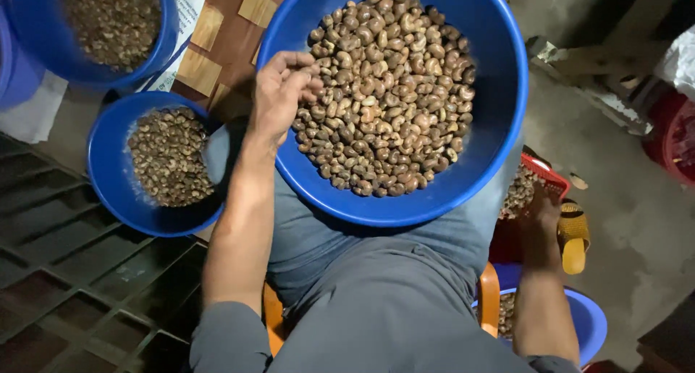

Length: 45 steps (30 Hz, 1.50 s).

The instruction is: The person sits with a large blue basin of cashew nuts on their lap and sorts the nuts by hand. They repeatedly scoop handfuls of cashews from the main basin and transfer them into a smaller red basket placed on the floor to their right.

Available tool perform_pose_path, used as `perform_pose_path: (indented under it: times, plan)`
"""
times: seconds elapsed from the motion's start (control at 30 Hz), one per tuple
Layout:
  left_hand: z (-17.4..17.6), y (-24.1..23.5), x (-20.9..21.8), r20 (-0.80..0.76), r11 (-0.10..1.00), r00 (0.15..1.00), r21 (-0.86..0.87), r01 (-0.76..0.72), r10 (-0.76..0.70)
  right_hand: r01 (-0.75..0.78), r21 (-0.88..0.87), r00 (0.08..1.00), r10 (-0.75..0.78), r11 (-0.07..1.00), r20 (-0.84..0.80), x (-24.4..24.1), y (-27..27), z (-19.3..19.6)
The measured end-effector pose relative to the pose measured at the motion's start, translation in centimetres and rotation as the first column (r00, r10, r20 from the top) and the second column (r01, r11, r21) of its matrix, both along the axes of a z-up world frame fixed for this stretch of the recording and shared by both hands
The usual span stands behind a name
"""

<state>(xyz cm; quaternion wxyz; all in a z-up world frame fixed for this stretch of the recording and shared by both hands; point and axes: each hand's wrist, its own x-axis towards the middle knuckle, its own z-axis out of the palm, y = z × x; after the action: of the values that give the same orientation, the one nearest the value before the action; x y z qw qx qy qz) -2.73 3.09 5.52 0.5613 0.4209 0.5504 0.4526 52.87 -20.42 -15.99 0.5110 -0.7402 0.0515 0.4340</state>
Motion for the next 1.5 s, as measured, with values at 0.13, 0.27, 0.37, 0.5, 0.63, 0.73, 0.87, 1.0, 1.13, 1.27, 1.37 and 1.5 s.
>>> perform_pose_path:
  times: [0.13, 0.27, 0.37, 0.5, 0.63, 0.73, 0.87, 1.0, 1.13, 1.27, 1.37, 1.5]
  plan:
    - [1.0, 1.1, 0.4, -0.047, 0.997, 0.999, -0.07, 0.018, -0.021, -0.506, -0.015, 0.569, 0.347, 0.863, 0.746, -5.9, 6.0, 9.8]
    - [0.9, 1.0, 0.5, 0.015, 0.991, 0.999, -0.127, -0.034, 0.036, -0.767, 0.14, 0.243, 0.082, 0.627, 0.966, -16.3, 14.2, 24.1]
    - [-1.4, 0.6, 0.1, 0.06, 0.992, 0.991, -0.03, -0.12, 0.121, -0.899, -0.082, 0.023, 0.235, 0.43, 0.972, -23.3, 18.0, 28.2]
    - [-1.8, 0.4, 0.3, 0.126, 0.974, 0.966, -0.042, -0.221, 0.224, -0.977, -0.213, -0.203, 0.292, 0.003, 0.935, -31.2, 24.4, 24.2]
    - [-3.9, 0.4, 0.6, 0.045, 0.975, 0.975, 0.037, -0.22, 0.219, -0.778, -0.616, -0.59, 0.475, -0.12, 0.653, -36.7, 28.9, 17.5]
    - [-3.6, 0.5, 0.3, -0.006, 0.982, 0.982, 0.001, -0.187, 0.187, -0.663, -0.736, -0.689, 0.497, -0.136, 0.528, -38.3, 29.0, 15.9]
    - [-3.9, 1.2, 0.5, -0.03, 0.986, 0.989, 0.076, -0.145, 0.148, -0.729, -0.681, -0.648, 0.385, -0.065, 0.657, -36.9, 26.4, 13.7]
    - [-2.0, 1.2, 1.1, -0.013, 0.987, 0.99, -0.071, -0.142, 0.141, -0.685, -0.727, -0.694, 0.338, -0.039, 0.636, -35.0, 23.9, 12.5]
    - [-2.2, 0.8, 0.9, -0.111, 0.99, 0.987, -0.075, -0.123, 0.115, -0.604, -0.796, -0.776, 0.252, -0.033, 0.578, -32.6, 20.1, 12.8]
    - [-2.1, 0.5, 1.0, -0.114, 0.988, 0.986, -0.089, -0.129, 0.118, -0.623, -0.782, -0.769, 0.205, -0.026, 0.606, -30.8, 15.8, 14.8]
    - [-1.4, 0.4, 0.6, -0.164, 0.998, 0.985, 0.048, -0.046, 0.053, -0.646, -0.754, -0.742, 0.334, -0.122, 0.581, -29.7, 14.2, 15.5]
    - [-2.9, 1.1, 1.2, 0.03, 0.99, 0.99, -0.032, -0.136, 0.137, -0.736, -0.674, -0.656, 0.315, -0.066, 0.686, -31.8, 16.3, 19.3]
